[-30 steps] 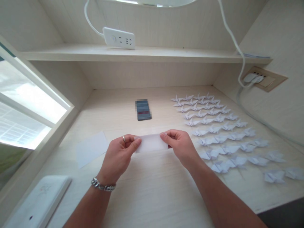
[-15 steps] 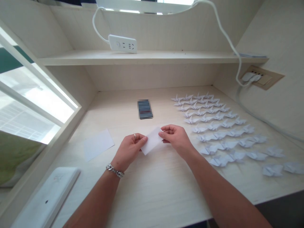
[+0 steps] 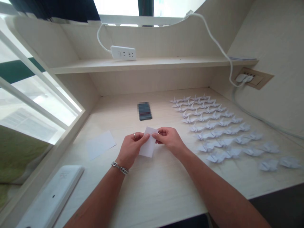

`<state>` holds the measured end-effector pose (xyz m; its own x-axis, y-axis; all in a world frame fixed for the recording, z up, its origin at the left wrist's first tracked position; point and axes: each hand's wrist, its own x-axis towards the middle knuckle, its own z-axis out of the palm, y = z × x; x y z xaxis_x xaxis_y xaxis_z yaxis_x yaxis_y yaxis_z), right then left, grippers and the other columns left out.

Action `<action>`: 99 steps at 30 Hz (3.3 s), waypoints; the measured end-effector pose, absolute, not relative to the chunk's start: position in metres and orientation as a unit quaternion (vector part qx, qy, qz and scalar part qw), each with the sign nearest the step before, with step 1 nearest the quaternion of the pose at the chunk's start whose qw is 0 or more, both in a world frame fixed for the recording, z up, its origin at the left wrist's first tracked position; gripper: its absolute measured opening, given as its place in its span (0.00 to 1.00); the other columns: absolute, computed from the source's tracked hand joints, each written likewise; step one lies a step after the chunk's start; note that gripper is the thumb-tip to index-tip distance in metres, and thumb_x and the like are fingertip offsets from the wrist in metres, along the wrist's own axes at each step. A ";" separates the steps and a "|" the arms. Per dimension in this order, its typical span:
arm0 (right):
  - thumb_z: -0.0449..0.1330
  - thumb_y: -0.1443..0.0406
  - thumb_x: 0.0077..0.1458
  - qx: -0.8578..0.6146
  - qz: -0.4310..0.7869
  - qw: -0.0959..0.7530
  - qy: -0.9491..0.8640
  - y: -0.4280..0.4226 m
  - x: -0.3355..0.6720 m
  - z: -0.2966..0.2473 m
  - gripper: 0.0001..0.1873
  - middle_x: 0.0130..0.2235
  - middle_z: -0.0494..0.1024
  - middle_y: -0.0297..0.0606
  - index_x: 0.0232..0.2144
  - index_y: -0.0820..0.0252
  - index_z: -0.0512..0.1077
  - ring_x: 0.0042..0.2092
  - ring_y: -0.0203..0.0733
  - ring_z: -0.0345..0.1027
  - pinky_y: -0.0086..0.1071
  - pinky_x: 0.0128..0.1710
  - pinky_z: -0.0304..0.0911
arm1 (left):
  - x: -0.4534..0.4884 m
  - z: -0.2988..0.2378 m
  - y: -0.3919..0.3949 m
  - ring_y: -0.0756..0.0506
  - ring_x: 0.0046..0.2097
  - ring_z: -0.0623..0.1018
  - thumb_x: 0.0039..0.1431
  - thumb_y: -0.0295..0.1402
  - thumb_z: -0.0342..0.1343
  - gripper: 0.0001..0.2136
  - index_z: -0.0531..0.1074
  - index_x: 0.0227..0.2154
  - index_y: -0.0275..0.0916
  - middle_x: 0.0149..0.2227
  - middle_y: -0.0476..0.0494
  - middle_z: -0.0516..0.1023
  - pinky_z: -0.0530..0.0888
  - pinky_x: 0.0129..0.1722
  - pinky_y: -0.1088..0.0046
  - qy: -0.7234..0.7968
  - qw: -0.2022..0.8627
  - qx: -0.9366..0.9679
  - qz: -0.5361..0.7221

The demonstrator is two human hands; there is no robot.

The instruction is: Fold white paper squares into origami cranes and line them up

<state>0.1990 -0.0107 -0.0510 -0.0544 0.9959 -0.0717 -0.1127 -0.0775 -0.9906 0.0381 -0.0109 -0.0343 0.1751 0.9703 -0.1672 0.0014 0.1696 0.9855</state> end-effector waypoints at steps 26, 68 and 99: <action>0.58 0.65 0.48 -0.510 0.399 0.388 -0.656 -0.008 0.227 -0.043 0.08 0.24 0.74 0.33 0.26 0.62 0.76 0.28 0.35 0.65 0.28 0.28 0.58 | 0.021 -0.037 -0.004 0.49 0.28 0.72 0.41 0.45 0.67 0.17 0.76 0.28 0.35 0.26 0.47 0.75 0.67 0.27 0.74 0.547 0.476 0.485 0.488; 0.65 0.56 0.44 -0.510 0.549 0.473 -0.463 -0.001 0.221 -0.052 0.15 0.22 0.72 0.34 0.24 0.65 0.76 0.24 0.33 0.64 0.26 0.20 0.63 | 0.013 -0.006 0.028 0.48 0.27 0.72 0.50 0.38 0.55 0.11 0.76 0.27 0.36 0.24 0.46 0.76 0.65 0.26 0.74 0.448 0.392 0.788 0.154; 0.69 0.63 0.40 -0.442 0.576 0.423 -0.543 -0.017 0.213 -0.043 0.17 0.25 0.79 0.37 0.35 0.65 0.79 0.29 0.36 0.72 0.32 0.33 0.68 | 0.004 -0.023 0.001 0.47 0.29 0.75 0.43 0.39 0.65 0.13 0.77 0.29 0.35 0.28 0.43 0.79 0.67 0.28 0.72 0.470 0.517 0.630 0.338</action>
<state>0.2131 -0.0174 -0.0429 -0.2526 0.9663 -0.0503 -0.0076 -0.0539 -0.9985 0.0036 0.0012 -0.0233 0.3301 0.9420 -0.0601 0.2431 -0.0233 0.9697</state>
